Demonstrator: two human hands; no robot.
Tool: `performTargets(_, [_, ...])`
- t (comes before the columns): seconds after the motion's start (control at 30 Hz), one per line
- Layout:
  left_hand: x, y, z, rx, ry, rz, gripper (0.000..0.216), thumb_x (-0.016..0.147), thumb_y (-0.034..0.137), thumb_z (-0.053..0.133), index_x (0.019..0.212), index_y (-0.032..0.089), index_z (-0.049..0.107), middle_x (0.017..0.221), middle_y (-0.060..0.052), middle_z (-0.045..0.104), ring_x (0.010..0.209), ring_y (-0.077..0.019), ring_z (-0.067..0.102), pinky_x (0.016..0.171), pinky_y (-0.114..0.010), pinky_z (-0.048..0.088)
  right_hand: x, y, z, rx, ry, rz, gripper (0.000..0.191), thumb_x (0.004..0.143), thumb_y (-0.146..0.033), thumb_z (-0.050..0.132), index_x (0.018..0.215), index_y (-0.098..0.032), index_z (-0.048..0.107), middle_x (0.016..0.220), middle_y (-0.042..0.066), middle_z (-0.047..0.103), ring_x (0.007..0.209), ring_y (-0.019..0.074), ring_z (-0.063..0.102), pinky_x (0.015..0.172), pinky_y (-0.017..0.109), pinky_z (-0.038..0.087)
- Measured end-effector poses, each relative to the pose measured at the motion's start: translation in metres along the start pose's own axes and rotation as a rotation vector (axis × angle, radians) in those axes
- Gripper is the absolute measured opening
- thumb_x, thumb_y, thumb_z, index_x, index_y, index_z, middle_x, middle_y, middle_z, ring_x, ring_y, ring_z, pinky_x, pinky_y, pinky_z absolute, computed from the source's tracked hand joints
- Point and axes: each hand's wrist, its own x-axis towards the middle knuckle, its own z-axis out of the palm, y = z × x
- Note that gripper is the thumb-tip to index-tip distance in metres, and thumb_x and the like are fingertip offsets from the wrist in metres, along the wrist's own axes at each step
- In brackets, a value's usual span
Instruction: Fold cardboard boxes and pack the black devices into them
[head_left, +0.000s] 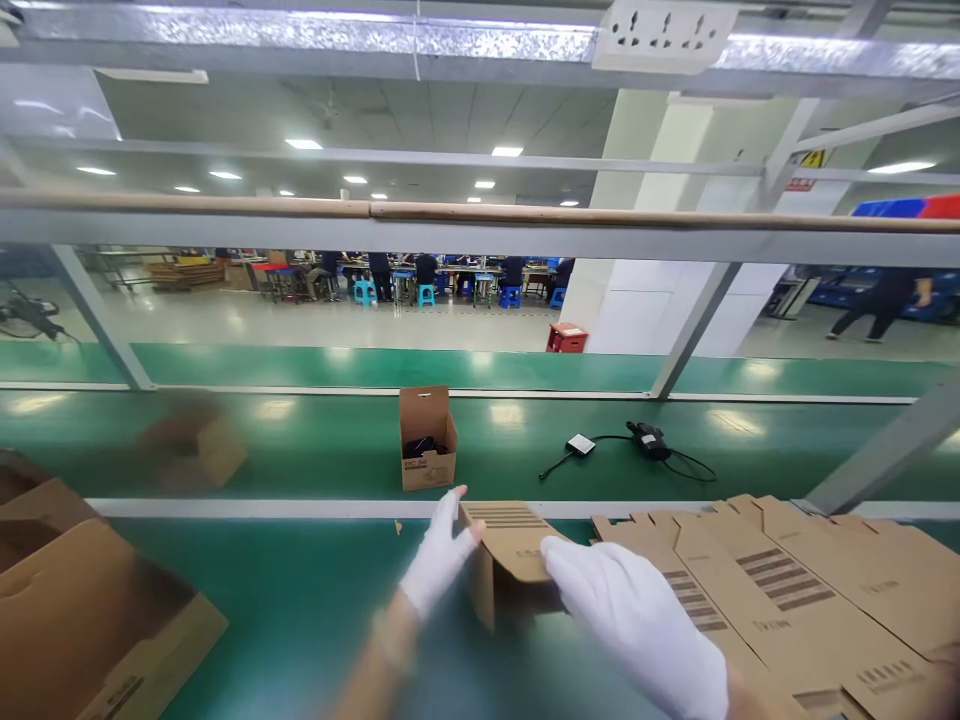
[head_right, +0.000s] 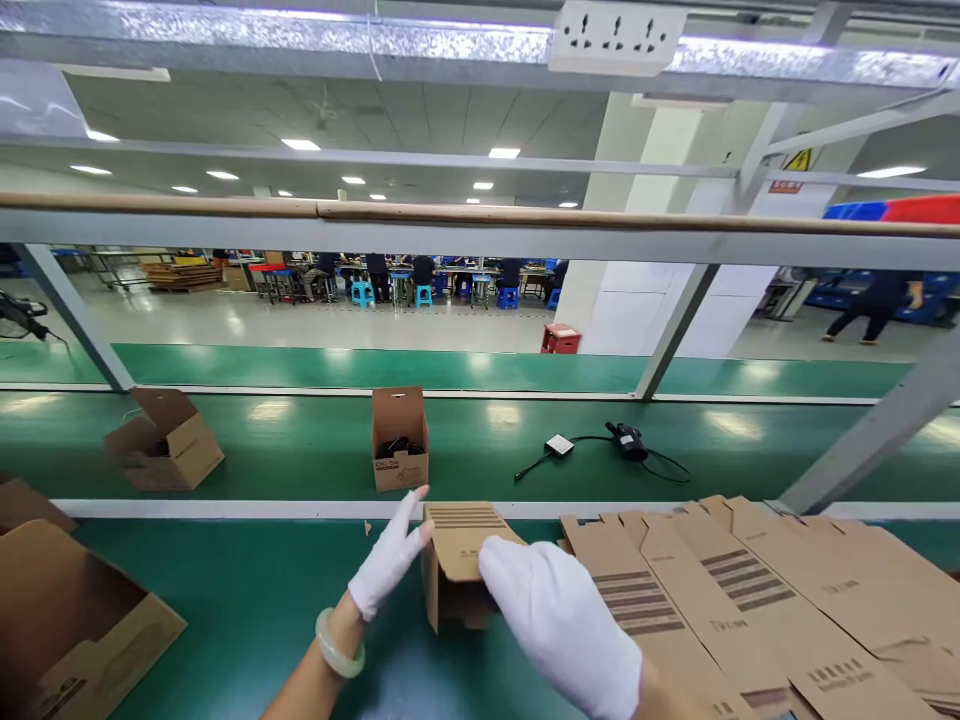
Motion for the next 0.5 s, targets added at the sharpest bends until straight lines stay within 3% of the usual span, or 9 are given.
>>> performTargets(0.1, [-0.009,0.017,0.006,0.179,-0.179,0.166,0.057,0.072,0.051,0.067,0.120,0.022,0.057,0.129,-0.009,0.054,0.127,-0.0302,0.041,0.111,-0.042,0.026,0.015,0.004,0.016,0.034,-0.047,0.122,0.026,0.080,-0.003,0.038,0.087,-0.017,0.059,0.067,0.003,0.059,0.055,0.0169,0.050,0.056,0.031,0.034])
performTargets(0.2, [-0.008,0.024,0.009,0.295,-0.100,0.249,0.023,0.083,0.037,0.058,0.095,0.022,0.071,0.102,-0.006,0.068,0.111,-0.0264,0.054,0.103,-0.039,0.036,0.038,0.009,0.024,0.305,-0.192,0.285,0.022,0.077,-0.006,0.039,0.085,-0.020,0.054,0.069,0.000,0.056,0.059,0.0162,0.051,0.056,0.028,0.035])
performTargets(0.33, [0.005,0.020,-0.008,0.185,0.023,0.163,0.027,0.084,0.035,0.056,0.098,0.017,0.069,0.102,-0.007,0.070,0.105,-0.0274,0.059,0.099,-0.040,0.042,0.068,0.047,0.035,0.629,-0.273,0.552,0.019,0.082,-0.019,0.041,0.098,-0.023,0.051,0.082,-0.002,0.061,0.073,0.0154,0.059,0.068,0.027,0.044])
performTargets(0.43, [0.011,0.019,-0.033,0.071,0.070,0.067,0.038,0.080,0.042,0.060,0.103,0.013,0.066,0.105,-0.010,0.069,0.108,-0.0305,0.058,0.100,-0.043,0.042,0.070,0.097,0.068,0.450,-0.327,0.691,0.031,0.086,-0.028,0.040,0.116,-0.023,0.048,0.112,0.005,0.060,0.100,0.0203,0.058,0.086,0.033,0.043])
performTargets(0.5, [0.012,0.022,-0.048,0.051,0.153,0.029,0.045,0.077,0.046,0.063,0.107,0.013,0.063,0.114,-0.012,0.066,0.114,-0.0314,0.055,0.103,-0.044,0.039,0.058,0.133,0.100,0.290,-0.485,0.758,0.041,0.087,-0.031,0.041,0.127,-0.021,0.043,0.129,0.010,0.051,0.112,0.0267,0.052,0.090,0.039,0.040])
